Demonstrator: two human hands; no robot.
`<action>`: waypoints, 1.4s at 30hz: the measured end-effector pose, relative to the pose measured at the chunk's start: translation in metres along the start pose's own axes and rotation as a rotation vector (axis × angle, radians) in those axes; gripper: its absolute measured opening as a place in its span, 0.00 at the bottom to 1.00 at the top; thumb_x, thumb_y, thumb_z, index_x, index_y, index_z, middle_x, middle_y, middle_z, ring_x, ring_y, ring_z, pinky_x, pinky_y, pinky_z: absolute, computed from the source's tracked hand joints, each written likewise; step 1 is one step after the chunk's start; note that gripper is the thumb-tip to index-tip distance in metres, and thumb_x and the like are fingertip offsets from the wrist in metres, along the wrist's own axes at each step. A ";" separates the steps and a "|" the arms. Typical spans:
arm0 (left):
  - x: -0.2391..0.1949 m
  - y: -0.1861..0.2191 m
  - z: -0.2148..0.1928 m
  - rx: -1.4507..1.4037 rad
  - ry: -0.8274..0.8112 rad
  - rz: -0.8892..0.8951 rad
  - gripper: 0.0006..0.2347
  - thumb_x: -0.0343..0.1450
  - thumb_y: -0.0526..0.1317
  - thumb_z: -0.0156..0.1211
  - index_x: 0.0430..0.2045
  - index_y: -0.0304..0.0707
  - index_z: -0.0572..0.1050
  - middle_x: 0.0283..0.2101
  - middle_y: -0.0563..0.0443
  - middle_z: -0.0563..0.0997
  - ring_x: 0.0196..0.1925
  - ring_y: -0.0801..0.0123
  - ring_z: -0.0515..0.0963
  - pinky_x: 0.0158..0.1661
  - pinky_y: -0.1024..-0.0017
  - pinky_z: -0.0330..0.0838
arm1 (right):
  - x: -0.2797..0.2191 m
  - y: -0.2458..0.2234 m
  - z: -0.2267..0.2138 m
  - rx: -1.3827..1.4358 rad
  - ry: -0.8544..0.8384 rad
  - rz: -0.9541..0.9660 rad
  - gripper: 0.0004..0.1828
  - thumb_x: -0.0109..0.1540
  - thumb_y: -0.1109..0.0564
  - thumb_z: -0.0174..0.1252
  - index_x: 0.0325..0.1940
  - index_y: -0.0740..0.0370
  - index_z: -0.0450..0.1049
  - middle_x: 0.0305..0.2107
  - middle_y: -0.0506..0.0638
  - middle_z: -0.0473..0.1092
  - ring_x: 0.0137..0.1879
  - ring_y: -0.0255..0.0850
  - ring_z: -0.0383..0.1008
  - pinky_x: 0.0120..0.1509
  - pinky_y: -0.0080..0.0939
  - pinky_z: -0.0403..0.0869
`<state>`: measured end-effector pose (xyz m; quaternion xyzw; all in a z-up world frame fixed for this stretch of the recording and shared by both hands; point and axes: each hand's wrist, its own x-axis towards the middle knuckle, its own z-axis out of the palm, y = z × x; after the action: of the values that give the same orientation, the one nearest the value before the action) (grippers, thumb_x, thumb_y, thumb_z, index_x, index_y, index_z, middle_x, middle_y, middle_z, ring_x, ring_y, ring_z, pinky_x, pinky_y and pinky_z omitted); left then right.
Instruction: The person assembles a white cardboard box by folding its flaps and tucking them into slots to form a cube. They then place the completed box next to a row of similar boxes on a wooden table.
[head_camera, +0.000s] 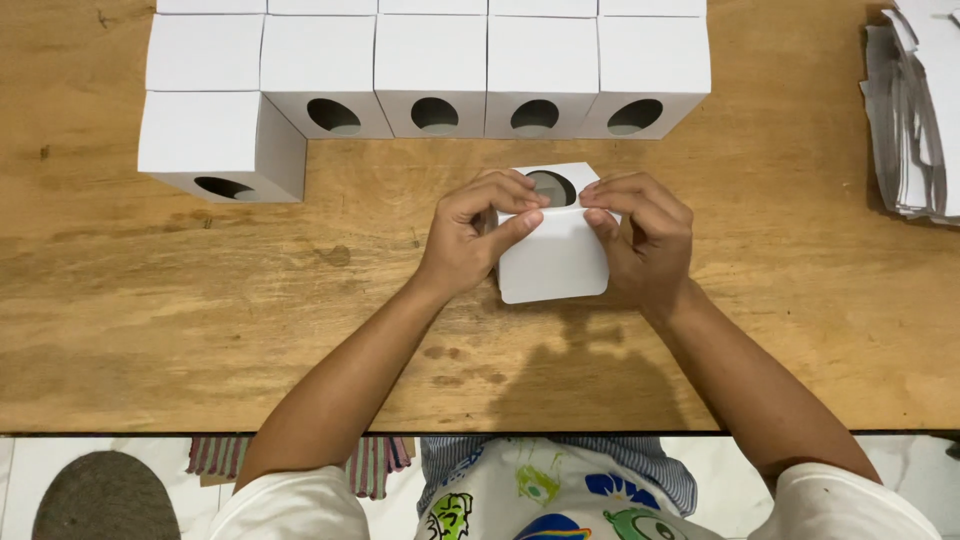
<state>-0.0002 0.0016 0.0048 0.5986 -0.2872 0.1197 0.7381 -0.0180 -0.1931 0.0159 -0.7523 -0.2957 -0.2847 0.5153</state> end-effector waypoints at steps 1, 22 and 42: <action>0.000 0.000 0.000 0.002 0.001 0.002 0.03 0.65 0.32 0.66 0.24 0.31 0.78 0.31 0.44 0.80 0.43 0.57 0.78 0.48 0.62 0.69 | 0.001 0.000 0.000 0.002 0.000 -0.002 0.07 0.63 0.62 0.57 0.34 0.71 0.75 0.31 0.59 0.71 0.42 0.56 0.75 0.46 0.50 0.74; -0.010 -0.024 -0.011 -0.041 0.144 -0.392 0.08 0.75 0.39 0.48 0.27 0.36 0.69 0.32 0.47 0.76 0.35 0.76 0.72 0.32 0.79 0.65 | -0.009 0.007 -0.007 0.019 -0.289 0.019 0.29 0.58 0.40 0.59 0.52 0.64 0.70 0.61 0.65 0.56 0.64 0.62 0.63 0.62 0.55 0.67; 0.004 0.001 -0.032 0.260 -0.308 -0.098 0.23 0.62 0.49 0.70 0.46 0.40 0.70 0.56 0.40 0.65 0.61 0.49 0.67 0.60 0.54 0.59 | -0.012 0.023 -0.016 -0.084 -0.363 0.028 0.39 0.54 0.36 0.60 0.59 0.65 0.67 0.58 0.67 0.59 0.63 0.65 0.62 0.61 0.58 0.68</action>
<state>0.0111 0.0316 0.0040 0.7134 -0.3492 0.0266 0.6070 -0.0106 -0.2165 -0.0018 -0.8163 -0.3611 -0.1490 0.4256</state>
